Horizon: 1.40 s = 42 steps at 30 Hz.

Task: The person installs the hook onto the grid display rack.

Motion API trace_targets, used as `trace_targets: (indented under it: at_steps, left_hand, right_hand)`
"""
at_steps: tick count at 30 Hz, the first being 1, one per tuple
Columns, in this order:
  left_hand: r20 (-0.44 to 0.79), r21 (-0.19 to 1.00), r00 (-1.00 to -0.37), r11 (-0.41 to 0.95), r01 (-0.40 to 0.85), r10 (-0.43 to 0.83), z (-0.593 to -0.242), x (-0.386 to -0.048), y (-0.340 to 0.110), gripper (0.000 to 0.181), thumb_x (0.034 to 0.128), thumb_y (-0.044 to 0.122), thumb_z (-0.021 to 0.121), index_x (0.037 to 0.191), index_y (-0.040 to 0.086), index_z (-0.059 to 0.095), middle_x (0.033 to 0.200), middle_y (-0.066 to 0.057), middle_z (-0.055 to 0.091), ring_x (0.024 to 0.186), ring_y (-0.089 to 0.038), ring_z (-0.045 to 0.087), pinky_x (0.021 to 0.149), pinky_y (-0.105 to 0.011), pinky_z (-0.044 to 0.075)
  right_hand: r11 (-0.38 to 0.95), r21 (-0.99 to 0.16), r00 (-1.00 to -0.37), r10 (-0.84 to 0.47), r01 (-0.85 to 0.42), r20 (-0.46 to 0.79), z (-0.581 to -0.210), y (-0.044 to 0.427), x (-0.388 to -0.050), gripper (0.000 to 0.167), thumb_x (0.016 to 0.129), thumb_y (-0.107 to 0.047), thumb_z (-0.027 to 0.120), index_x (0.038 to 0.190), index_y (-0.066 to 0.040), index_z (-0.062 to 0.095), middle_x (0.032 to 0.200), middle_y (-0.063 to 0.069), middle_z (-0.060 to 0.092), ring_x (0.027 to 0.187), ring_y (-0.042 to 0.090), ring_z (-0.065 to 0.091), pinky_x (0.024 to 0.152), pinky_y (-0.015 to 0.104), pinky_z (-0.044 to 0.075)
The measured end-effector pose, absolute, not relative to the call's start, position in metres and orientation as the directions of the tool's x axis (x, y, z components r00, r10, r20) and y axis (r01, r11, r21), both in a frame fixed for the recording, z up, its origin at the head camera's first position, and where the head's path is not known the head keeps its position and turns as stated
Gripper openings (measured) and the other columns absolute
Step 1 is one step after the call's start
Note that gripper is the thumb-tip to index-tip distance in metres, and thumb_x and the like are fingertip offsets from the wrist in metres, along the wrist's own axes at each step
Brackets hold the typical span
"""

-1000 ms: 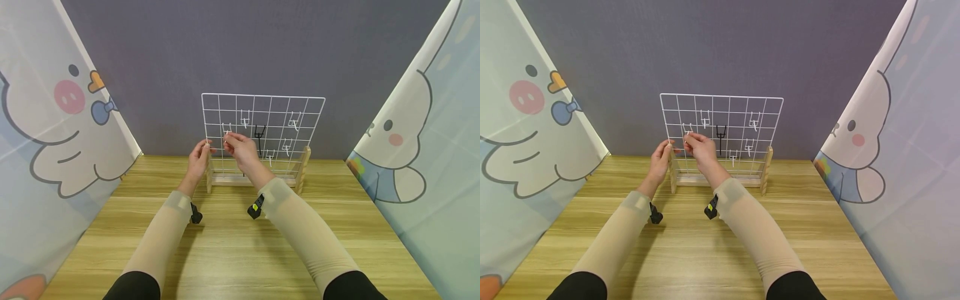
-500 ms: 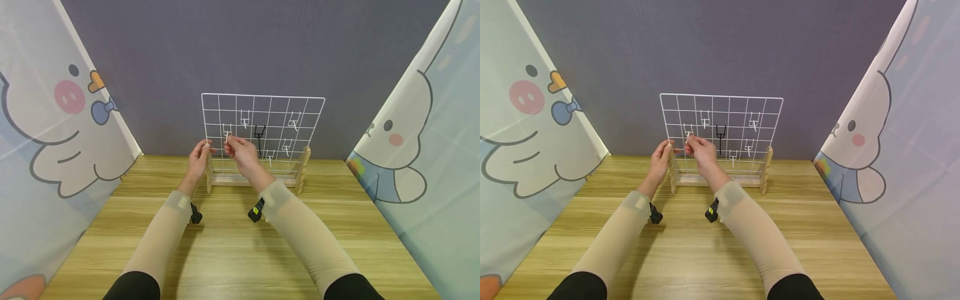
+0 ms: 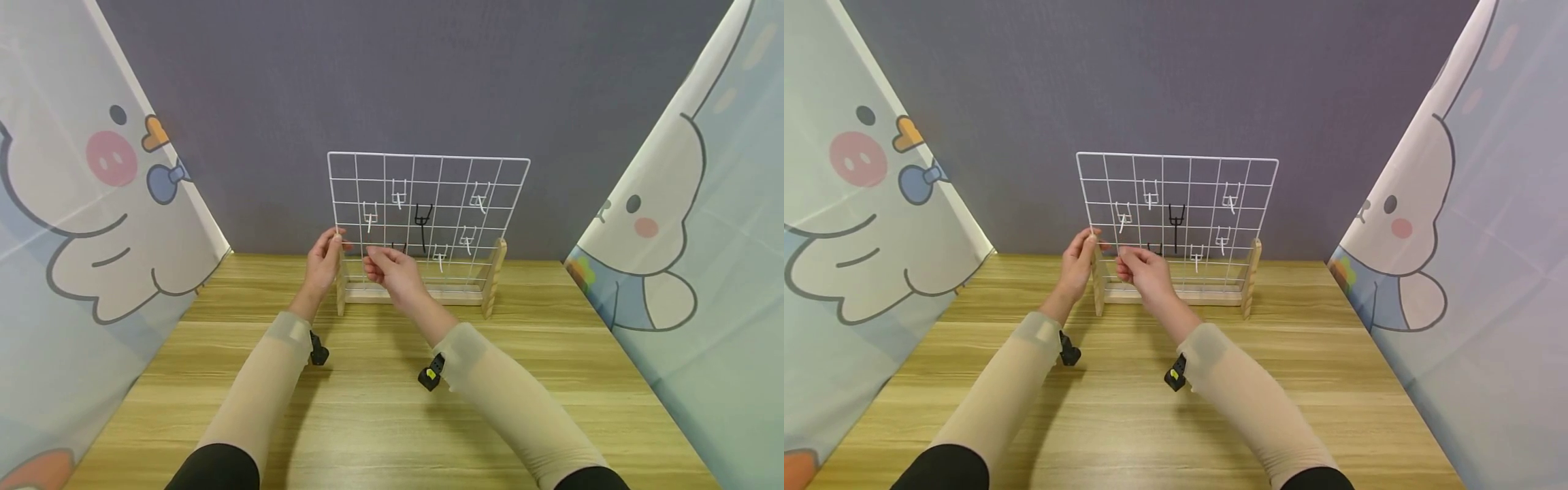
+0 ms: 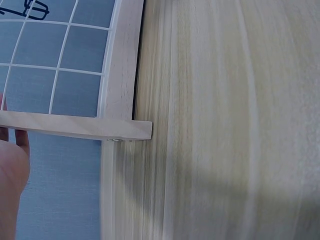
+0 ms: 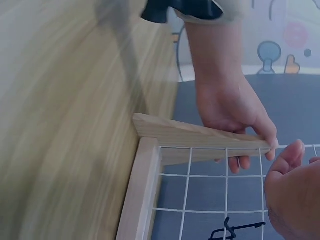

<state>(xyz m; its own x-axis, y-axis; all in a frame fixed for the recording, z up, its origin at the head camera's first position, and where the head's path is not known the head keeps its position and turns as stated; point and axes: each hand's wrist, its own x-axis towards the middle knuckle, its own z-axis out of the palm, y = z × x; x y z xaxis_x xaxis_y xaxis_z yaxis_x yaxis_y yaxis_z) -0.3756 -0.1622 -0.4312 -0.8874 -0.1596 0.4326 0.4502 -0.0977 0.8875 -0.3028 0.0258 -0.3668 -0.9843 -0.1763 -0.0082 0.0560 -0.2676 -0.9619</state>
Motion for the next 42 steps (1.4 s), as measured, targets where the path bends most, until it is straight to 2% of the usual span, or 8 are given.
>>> trace_targets:
  at_steps: [14,17,23,25,29,31,35,42]
  left_hand:
    - [0.406,0.908,-0.906,-0.064,0.415,-0.117,-0.428,-0.374,-0.168,0.038,0.1169,0.022,0.054,0.145,-0.003,0.061,0.113,-0.017,0.080,0.079,-0.005,0.068,0.057,-0.019,0.038]
    - [0.390,0.916,-0.915,-0.055,0.397,-0.104,-0.428,-0.375,-0.171,0.038,0.1170,0.022,0.054,0.146,-0.002,0.060,0.113,-0.012,0.081,0.074,-0.006,0.063,0.056,-0.019,0.038]
    - [0.371,0.925,-0.923,-0.043,0.377,-0.102,-0.430,-0.374,-0.178,0.037,0.1172,0.025,0.054,0.145,0.000,0.061,0.105,0.014,0.079,0.106,-0.020,0.074,0.074,-0.022,0.049]
    - [0.377,0.924,-0.921,-0.031,0.382,-0.097,-0.430,-0.372,-0.178,0.035,0.1176,0.028,0.054,0.141,0.005,0.064,0.107,0.010,0.080,0.116,-0.025,0.074,0.084,-0.027,0.052]
    - [0.362,0.931,-0.929,-0.009,0.364,-0.076,-0.428,-0.370,-0.182,0.027,0.1177,0.034,0.053,0.136,0.023,0.068,0.115,0.006,0.080,0.116,-0.016,0.073,0.093,-0.031,0.054]
    - [0.341,0.940,-0.938,0.004,0.341,-0.065,-0.428,-0.370,-0.185,0.031,0.1176,0.036,0.052,0.141,0.022,0.067,0.123,0.002,0.079,0.114,-0.006,0.071,0.091,-0.028,0.053]
    - [0.306,0.952,-0.951,0.019,0.306,-0.045,-0.427,-0.368,-0.188,0.048,0.1172,0.039,0.053,0.156,0.012,0.058,0.145,-0.018,0.070,0.126,-0.013,0.067,0.094,-0.026,0.051]
    - [0.303,0.953,-0.952,0.007,0.303,-0.052,-0.424,-0.363,-0.196,0.053,0.1145,0.034,0.061,0.161,0.011,0.054,0.143,0.000,0.075,0.133,-0.014,0.064,0.108,-0.021,0.050]
  right_hand:
    - [-0.006,-0.997,-0.963,-0.258,-0.074,0.073,-0.385,0.082,-0.275,0.032,0.111,-0.017,0.067,0.137,0.002,0.071,0.112,0.010,0.076,0.091,0.009,0.072,0.086,0.027,0.064]
    - [0.046,-0.994,-0.962,-0.259,-0.099,0.084,-0.391,0.097,-0.271,0.033,0.111,-0.018,0.067,0.138,0.001,0.071,0.117,0.016,0.076,0.091,0.010,0.073,0.092,0.036,0.065]
    - [0.117,-0.987,-0.971,-0.224,-0.108,0.080,-0.399,0.124,-0.266,0.033,0.111,-0.022,0.068,0.136,-0.001,0.073,0.115,0.012,0.078,0.092,0.011,0.073,0.096,0.041,0.065]
    - [0.128,-0.986,-0.974,-0.215,-0.105,0.076,-0.398,0.133,-0.263,0.034,0.111,-0.021,0.069,0.136,0.000,0.073,0.111,0.008,0.078,0.090,0.011,0.073,0.094,0.040,0.065]
    - [0.148,-0.983,-0.974,-0.211,-0.112,0.079,-0.400,0.150,-0.260,0.034,0.111,-0.020,0.067,0.137,0.003,0.072,0.110,0.010,0.078,0.087,0.009,0.072,0.088,0.031,0.064]
    - [0.160,-0.980,-0.974,-0.210,-0.120,0.085,-0.403,0.159,-0.259,0.035,0.111,-0.019,0.067,0.137,0.004,0.071,0.108,0.006,0.079,0.087,0.008,0.072,0.084,0.026,0.063]
    - [0.189,-0.972,-0.975,-0.199,-0.137,0.099,-0.406,0.174,-0.258,0.036,0.111,-0.020,0.068,0.137,0.005,0.070,0.102,-0.006,0.077,0.088,0.009,0.072,0.083,0.026,0.062]
    - [0.257,-0.950,-0.977,-0.169,-0.174,0.133,-0.402,0.197,-0.257,0.036,0.111,-0.024,0.067,0.137,0.001,0.071,0.103,-0.005,0.076,0.093,0.014,0.073,0.086,0.029,0.063]
